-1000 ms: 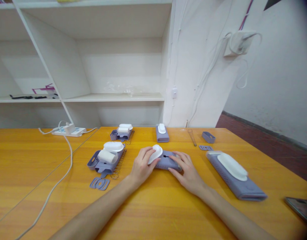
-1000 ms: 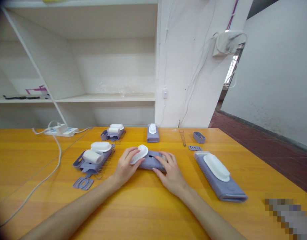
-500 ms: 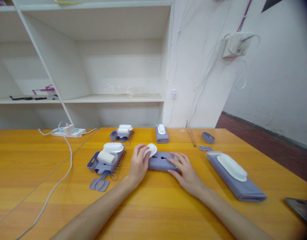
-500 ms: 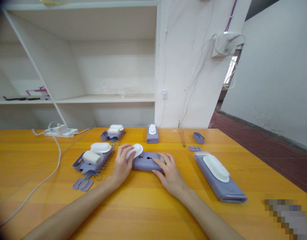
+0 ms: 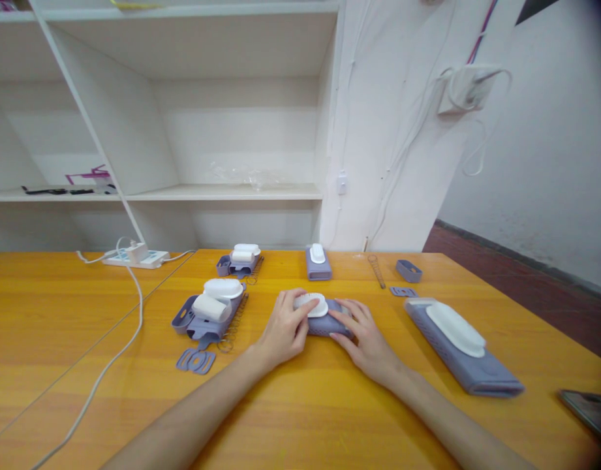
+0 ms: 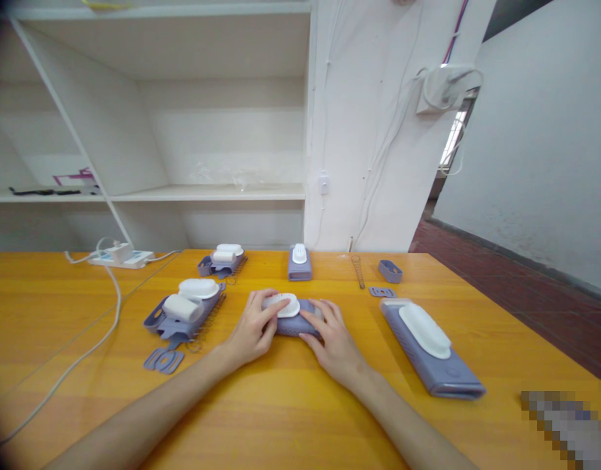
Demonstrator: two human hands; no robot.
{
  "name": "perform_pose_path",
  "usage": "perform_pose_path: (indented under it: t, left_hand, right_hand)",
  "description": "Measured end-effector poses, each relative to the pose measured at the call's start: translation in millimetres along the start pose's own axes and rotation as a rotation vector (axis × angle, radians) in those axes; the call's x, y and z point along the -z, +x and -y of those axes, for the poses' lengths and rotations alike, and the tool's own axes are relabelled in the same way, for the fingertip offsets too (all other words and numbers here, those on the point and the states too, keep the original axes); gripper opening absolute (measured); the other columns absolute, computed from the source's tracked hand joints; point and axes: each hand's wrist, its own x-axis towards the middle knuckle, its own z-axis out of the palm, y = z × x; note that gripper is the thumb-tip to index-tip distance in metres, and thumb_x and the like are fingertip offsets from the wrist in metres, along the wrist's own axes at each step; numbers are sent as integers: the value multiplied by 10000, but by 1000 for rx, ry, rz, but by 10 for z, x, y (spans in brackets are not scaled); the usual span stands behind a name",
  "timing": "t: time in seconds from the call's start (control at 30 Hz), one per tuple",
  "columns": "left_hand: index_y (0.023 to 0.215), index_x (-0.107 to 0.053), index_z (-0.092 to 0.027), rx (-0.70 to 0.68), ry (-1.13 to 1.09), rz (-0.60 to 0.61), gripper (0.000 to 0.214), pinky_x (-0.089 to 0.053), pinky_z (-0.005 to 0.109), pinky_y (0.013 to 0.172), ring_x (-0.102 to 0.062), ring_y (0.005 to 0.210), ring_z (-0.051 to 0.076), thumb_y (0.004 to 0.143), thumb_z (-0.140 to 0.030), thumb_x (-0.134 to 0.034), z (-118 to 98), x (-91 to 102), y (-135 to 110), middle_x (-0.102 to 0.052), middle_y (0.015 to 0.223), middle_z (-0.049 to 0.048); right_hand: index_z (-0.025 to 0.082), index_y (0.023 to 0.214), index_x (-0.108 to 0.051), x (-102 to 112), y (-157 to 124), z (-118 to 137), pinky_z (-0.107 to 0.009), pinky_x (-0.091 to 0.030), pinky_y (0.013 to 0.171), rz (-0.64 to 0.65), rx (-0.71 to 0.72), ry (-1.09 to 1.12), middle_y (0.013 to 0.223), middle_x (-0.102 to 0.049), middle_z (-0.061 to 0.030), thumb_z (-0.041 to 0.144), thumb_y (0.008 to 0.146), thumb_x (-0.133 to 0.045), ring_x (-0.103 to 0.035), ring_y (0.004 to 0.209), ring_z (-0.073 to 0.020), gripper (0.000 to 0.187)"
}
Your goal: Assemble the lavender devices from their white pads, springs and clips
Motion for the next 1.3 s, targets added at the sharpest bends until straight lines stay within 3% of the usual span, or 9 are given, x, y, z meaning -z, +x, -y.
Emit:
perform_pose_path:
  t: [0.23, 0.37, 0.7, 1.0, 1.17, 1.3]
  left_hand:
    - [1203, -491, -199, 34, -147, -11, 363, -408, 397, 969, -456, 1135, 211, 848, -144, -437, 43, -50, -3, -469, 1205, 120]
    - [1181, -511, -209, 13, -104, -11, 366, -420, 430, 948, -454, 1125, 233, 823, -146, -473, 0, -35, -3, -454, 1220, 126]
    - [1168, -531, -230, -41, -10, -14, 363, -450, 439, 885, -462, 1094, 246, 820, -151, -465, -37, -23, 7, -458, 1208, 125]
    - [1134, -545, -207, 52, -43, -54, 343, -450, 405, 889, -488, 1036, 219, 815, -127, -448, -7, -47, 29, -498, 1115, 111]
    - [1147, -532, -215, 62, -21, -90, 347, -423, 442, 932, -453, 1127, 248, 812, -148, -470, -6, -67, 15, -439, 1221, 125]
    - [1185, -484, -196, 141, -49, -91, 372, -432, 404, 939, -481, 1112, 236, 814, -208, -497, -16, -71, 7, -426, 1233, 134]
  right_hand:
    - [228, 1285, -414, -13, -4, 4, -488, -362, 1002, -55, -57, 70, 1264, -476, -96, 262, 827, -558, -403, 1189, -257, 481]
    - [275, 1381, -308, 12, 9, 47, -495, -351, 1006, 2, -15, -3, 1295, -447, -88, 239, 832, -535, -392, 1191, -261, 596]
    - [337, 1352, -376, 28, 21, 46, -498, -386, 971, 23, 2, -68, 1276, -462, -75, 232, 836, -546, -410, 1160, -260, 553]
    - [296, 1371, -350, 16, 17, 36, -487, -354, 1005, 37, -19, -63, 1282, -453, -79, 226, 834, -548, -384, 1180, -252, 577]
    - [290, 1313, -437, -4, 11, 3, -505, -365, 990, -4, 4, -38, 1276, -468, -85, 234, 825, -564, -399, 1178, -262, 507]
    - [292, 1298, -457, -4, 9, 13, -502, -371, 987, -6, -3, -39, 1272, -469, -85, 237, 828, -564, -401, 1173, -263, 485]
